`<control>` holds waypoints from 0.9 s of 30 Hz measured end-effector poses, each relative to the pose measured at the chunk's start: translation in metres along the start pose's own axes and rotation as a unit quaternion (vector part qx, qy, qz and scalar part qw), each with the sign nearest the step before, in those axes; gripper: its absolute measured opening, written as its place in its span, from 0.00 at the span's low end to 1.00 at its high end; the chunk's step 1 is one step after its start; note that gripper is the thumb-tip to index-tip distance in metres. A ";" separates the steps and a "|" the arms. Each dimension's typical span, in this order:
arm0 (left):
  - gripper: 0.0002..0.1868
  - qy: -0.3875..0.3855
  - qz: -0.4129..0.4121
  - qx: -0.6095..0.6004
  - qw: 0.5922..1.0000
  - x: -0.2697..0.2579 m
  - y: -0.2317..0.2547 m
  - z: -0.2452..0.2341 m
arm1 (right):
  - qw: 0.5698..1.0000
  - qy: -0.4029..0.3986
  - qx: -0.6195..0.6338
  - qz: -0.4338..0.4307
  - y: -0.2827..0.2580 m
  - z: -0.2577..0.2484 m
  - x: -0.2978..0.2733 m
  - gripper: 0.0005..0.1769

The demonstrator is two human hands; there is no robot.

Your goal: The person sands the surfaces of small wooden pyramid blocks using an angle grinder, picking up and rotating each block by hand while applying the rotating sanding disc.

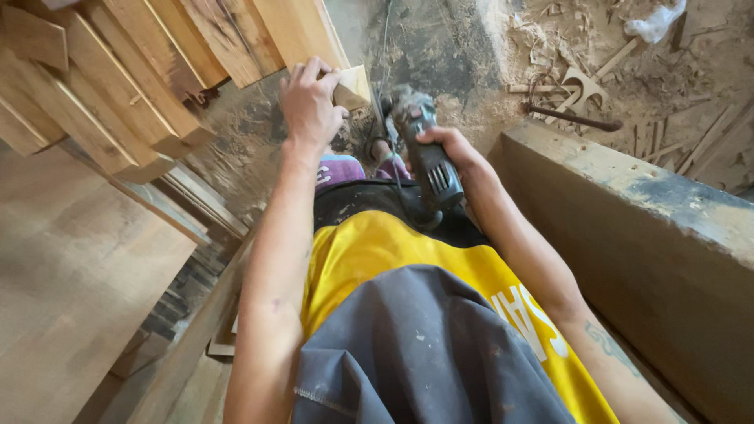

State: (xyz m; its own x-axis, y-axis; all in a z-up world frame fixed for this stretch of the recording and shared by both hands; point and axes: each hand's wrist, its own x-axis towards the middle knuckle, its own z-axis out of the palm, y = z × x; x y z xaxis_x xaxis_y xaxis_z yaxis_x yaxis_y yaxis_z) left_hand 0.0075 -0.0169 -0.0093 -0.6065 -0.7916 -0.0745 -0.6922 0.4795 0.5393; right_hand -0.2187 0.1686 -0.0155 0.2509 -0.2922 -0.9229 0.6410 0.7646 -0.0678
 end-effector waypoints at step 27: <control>0.25 0.049 -0.053 -0.044 0.996 -0.007 0.022 0.001 | 0.997 -0.045 0.055 -0.018 -0.009 -0.002 -0.011 0.29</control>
State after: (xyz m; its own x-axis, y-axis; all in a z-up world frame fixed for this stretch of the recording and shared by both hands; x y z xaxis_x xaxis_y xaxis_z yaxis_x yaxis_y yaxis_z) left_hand -0.0038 -0.0007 0.0018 -0.4873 -0.8715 -0.0552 -0.7107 0.3591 0.6049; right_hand -0.2290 0.1662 -0.0060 0.2877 -0.3729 -0.8821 0.7257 0.6859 -0.0533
